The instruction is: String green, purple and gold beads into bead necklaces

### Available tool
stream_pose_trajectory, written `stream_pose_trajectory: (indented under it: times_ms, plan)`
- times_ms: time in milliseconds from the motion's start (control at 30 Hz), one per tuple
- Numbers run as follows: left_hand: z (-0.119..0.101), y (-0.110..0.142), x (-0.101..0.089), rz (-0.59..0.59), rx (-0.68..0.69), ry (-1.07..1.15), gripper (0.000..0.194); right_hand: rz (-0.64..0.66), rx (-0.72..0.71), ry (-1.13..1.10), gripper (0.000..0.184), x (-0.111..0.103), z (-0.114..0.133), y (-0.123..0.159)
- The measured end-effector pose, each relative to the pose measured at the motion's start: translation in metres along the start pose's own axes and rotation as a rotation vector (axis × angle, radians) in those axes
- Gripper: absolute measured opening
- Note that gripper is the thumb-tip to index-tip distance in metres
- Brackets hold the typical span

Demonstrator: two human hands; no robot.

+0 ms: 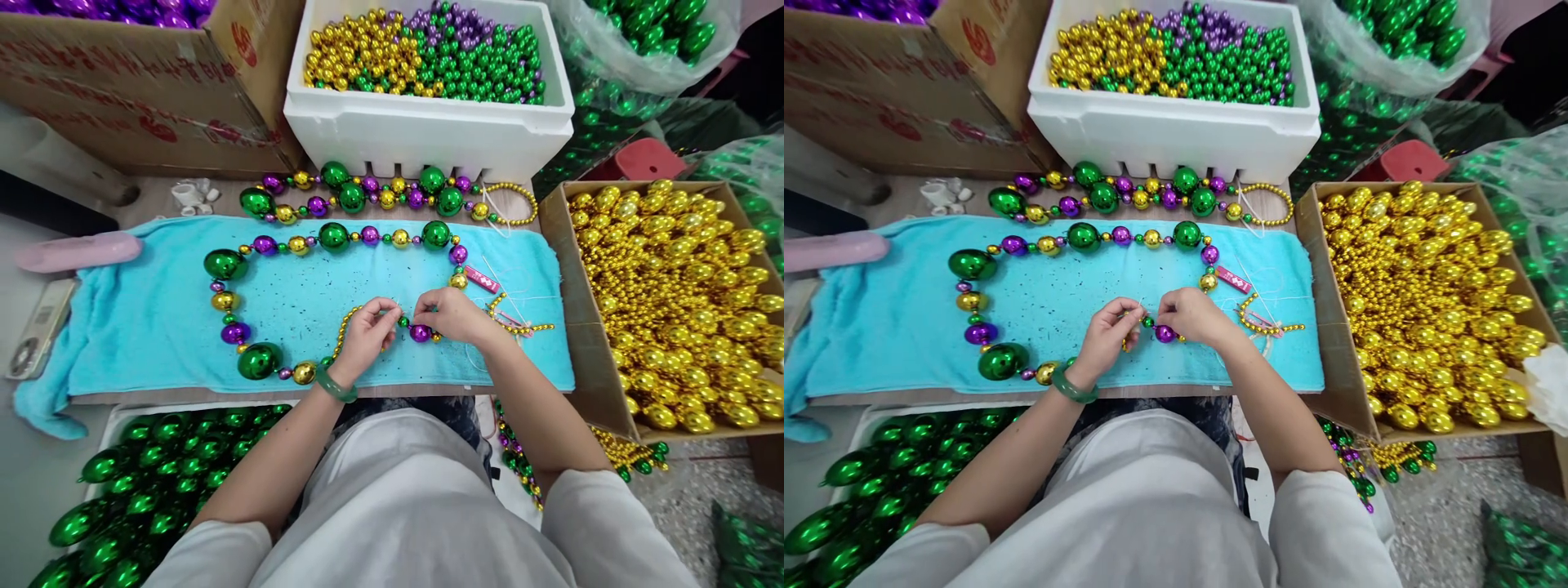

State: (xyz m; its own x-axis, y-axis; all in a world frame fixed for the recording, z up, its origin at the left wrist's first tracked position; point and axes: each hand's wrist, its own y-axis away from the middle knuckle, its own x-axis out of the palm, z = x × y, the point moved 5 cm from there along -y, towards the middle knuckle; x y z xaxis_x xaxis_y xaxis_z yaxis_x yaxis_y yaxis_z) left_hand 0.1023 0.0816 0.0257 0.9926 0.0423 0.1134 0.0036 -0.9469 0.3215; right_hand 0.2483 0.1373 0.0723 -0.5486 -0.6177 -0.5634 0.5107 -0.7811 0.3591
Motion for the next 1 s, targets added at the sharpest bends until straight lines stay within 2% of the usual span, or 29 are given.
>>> stream_pose_trajectory:
  times_ms: [133, 233, 333, 500, 567, 667, 733, 800, 900, 1000]
  plan:
    - [-0.001, 0.001, -0.003, -0.028, 0.015, 0.022, 0.032, -0.017, -0.030, -0.029, 0.009, 0.001, -0.002, -0.003]
    - [-0.001, 0.000, -0.002, -0.009, 0.073, 0.012, 0.027, 0.069, -0.068, -0.102, 0.019, 0.009, -0.003, -0.011]
    - [0.000, -0.002, -0.003, -0.023, 0.102, -0.020, 0.026, 0.130, -0.030, -0.184, 0.006, 0.013, -0.010, -0.020]
    - [0.002, -0.001, -0.005, -0.047, 0.125, -0.034, 0.025, 0.108, 0.055, -0.441, 0.020, 0.006, -0.023, -0.024]
    - [0.003, -0.001, -0.004, -0.049, 0.131, -0.038, 0.024, 0.043, 0.079, -0.526, 0.024, 0.004, -0.025, -0.024]
    - [0.000, 0.000, -0.003, -0.057, 0.187, -0.074, 0.021, -0.065, 0.104, -0.829, 0.022, 0.005, -0.023, -0.023]
    - [-0.004, 0.002, -0.002, -0.067, 0.270, -0.131, 0.018, -0.033, 0.133, -1.123, 0.024, 0.011, -0.018, -0.024]
    - [-0.009, 0.005, -0.003, -0.101, 0.349, -0.163, 0.016, 0.037, 0.201, -1.302, 0.025, 0.019, -0.014, -0.025]
    - [-0.013, 0.013, -0.005, -0.178, 0.404, -0.051, 0.015, 0.039, 0.303, -1.303, 0.023, 0.028, -0.015, -0.028]
    - [-0.017, 0.018, -0.002, -0.167, 0.374, 0.156, 0.016, -0.009, 0.313, -1.196, 0.021, 0.032, -0.018, -0.031]
